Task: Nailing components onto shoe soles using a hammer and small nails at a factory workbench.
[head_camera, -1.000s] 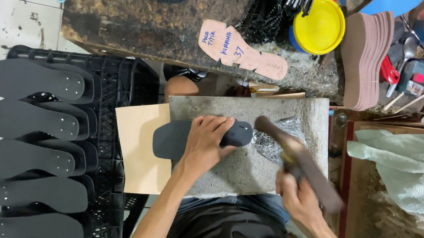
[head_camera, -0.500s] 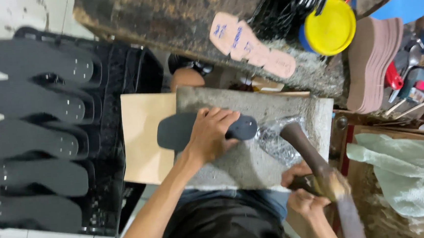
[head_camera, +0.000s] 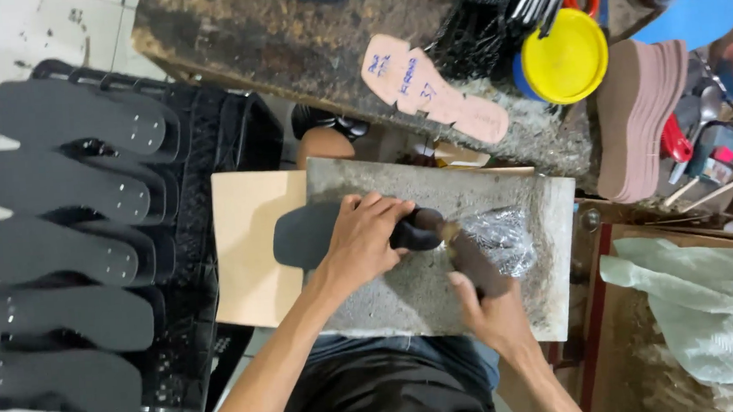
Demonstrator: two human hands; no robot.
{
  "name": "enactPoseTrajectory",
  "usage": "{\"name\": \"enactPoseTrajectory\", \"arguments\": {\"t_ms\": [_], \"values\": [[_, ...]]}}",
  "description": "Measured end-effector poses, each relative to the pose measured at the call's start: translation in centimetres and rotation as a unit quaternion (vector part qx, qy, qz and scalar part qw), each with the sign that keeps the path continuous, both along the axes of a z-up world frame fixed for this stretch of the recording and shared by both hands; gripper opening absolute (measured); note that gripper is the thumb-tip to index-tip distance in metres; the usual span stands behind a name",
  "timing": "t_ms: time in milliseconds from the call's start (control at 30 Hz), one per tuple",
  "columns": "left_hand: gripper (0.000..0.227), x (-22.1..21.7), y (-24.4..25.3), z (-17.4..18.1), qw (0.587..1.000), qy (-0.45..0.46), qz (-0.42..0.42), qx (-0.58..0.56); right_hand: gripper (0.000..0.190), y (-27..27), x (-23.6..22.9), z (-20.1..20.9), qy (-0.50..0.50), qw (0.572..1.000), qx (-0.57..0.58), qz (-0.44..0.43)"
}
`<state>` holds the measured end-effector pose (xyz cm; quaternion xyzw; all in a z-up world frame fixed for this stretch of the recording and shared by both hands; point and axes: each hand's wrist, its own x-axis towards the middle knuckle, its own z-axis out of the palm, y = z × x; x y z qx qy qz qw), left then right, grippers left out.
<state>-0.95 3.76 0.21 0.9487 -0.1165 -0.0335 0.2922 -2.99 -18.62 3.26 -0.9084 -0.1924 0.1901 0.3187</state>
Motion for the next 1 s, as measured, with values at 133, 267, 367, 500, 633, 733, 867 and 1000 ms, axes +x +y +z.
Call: {"name": "enactPoseTrajectory", "arguments": {"t_ms": [133, 267, 367, 500, 633, 733, 867, 1000], "values": [[0.058, 0.1, -0.3, -0.4, 0.999, -0.001, -0.002, -0.035, 0.033, -3.1, -1.7, -2.1, -0.074, 0.994, 0.07, -0.043], [0.065, -0.2, -0.2, 0.2, 1.0, -0.004, 0.0, -0.002, 0.039, 1.6, 0.8, 2.6, 0.076, 0.993, -0.053, -0.072], [0.064, -0.5, -0.2, -0.5, 1.0, -0.008, 0.006, -0.026, 0.041, 2.8, 0.6, 5.4, -0.062, 0.995, 0.049, -0.057], [0.062, -0.3, 0.0, 0.1, 1.0, 0.016, -0.019, -0.002, 0.023, -5.2, -1.2, -5.5, 0.516, 0.63, 0.574, -0.084], [0.053, -0.3, 0.4, 1.8, 0.994, 0.049, 0.004, -0.098, 0.036, 0.5, -0.1, 2.5, -0.041, 0.995, -0.074, -0.052], [0.054, -0.3, 0.2, 1.4, 0.996, 0.034, 0.006, -0.086, 0.033, -3.2, -2.8, -0.9, -0.047, 0.996, -0.07, -0.018], [0.059, -0.6, -0.3, 2.7, 0.999, -0.026, -0.024, -0.041, 0.033, -2.6, -5.5, 0.3, -0.167, 0.97, -0.139, 0.106], [0.053, -1.0, -0.8, 1.9, 0.998, -0.05, -0.043, -0.009, 0.032, -0.3, -4.8, 1.3, -0.187, 0.963, -0.145, 0.133]]}}
